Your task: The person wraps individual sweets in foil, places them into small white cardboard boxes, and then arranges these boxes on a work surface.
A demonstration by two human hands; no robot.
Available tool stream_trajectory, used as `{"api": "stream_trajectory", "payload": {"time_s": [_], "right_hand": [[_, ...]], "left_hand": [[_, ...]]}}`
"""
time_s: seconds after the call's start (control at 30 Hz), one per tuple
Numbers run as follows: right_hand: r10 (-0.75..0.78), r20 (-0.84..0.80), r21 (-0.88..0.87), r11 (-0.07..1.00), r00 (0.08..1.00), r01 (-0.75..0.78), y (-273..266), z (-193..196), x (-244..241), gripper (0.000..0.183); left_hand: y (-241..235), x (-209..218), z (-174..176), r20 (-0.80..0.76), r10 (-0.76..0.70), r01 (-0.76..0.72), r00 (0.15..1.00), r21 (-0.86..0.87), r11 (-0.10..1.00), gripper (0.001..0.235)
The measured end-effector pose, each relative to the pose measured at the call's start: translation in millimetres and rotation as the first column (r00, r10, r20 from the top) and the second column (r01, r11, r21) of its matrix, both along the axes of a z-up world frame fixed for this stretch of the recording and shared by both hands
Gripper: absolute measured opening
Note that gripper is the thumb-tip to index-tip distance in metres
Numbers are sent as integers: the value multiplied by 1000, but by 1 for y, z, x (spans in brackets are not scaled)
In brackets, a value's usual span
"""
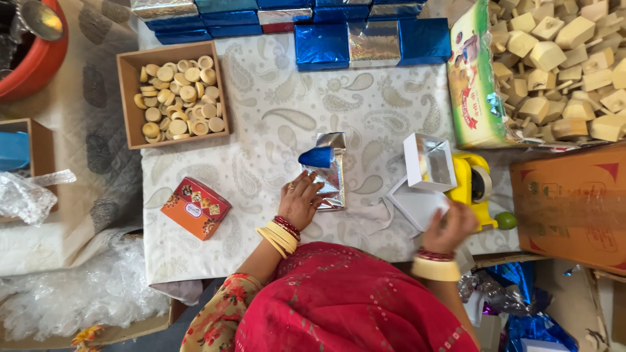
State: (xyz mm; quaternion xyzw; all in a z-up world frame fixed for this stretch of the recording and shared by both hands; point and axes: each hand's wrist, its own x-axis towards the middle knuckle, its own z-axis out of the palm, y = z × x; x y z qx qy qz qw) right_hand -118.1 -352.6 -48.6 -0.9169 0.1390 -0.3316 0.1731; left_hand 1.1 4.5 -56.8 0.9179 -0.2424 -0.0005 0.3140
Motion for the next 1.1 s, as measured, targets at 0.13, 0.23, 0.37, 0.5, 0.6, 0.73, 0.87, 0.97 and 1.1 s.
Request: {"api": "stream_trajectory", "payload": {"time_s": [0.13, 0.23, 0.37, 0.5, 0.6, 0.73, 0.87, 0.97, 1.1], "right_hand": [[-107, 61, 77, 992, 992, 102, -83, -12, -25, 26], [-323, -188, 132, 928, 928, 349, -135, -43, -41, 26], [-281, -411, 125, 925, 867, 359, -160, -62, -48, 17], [-190, -421, 173, 943, 887, 285, -169, -50, -53, 21], [-57, -351, 276, 948, 935, 162, -181, -59, -50, 17], [-59, -158, 57, 996, 986, 69, -160, -19, -34, 13], [-111, -259, 80, 987, 960, 136, -131, 22, -23, 8], [-117, -372, 329, 911, 921, 249, -137, 14, -31, 11], [-119, -438, 401, 861, 891, 312, -145, -7, -56, 25]], "left_hand": [[-1, 4, 7, -34, 13, -13, 999, -5, 1000, 42], [-4, 5, 7, -35, 35, -36, 999, -18, 999, 41], [-1, 8, 4, -56, 53, -54, 997, -3, 999, 41], [-5, 11, 10, -104, 56, -51, 993, 44, 998, 44], [-4, 16, 6, -75, 38, -38, 996, 3, 999, 46], [-10, 18, -1, -17, -26, 25, 1000, -63, 998, 50], [-6, 13, -6, 33, -4, 2, 999, 42, 999, 46], [-4, 13, -8, -45, 70, -66, 997, 95, 993, 45], [-2, 11, -14, -41, 76, -71, 996, 97, 993, 47]]}}
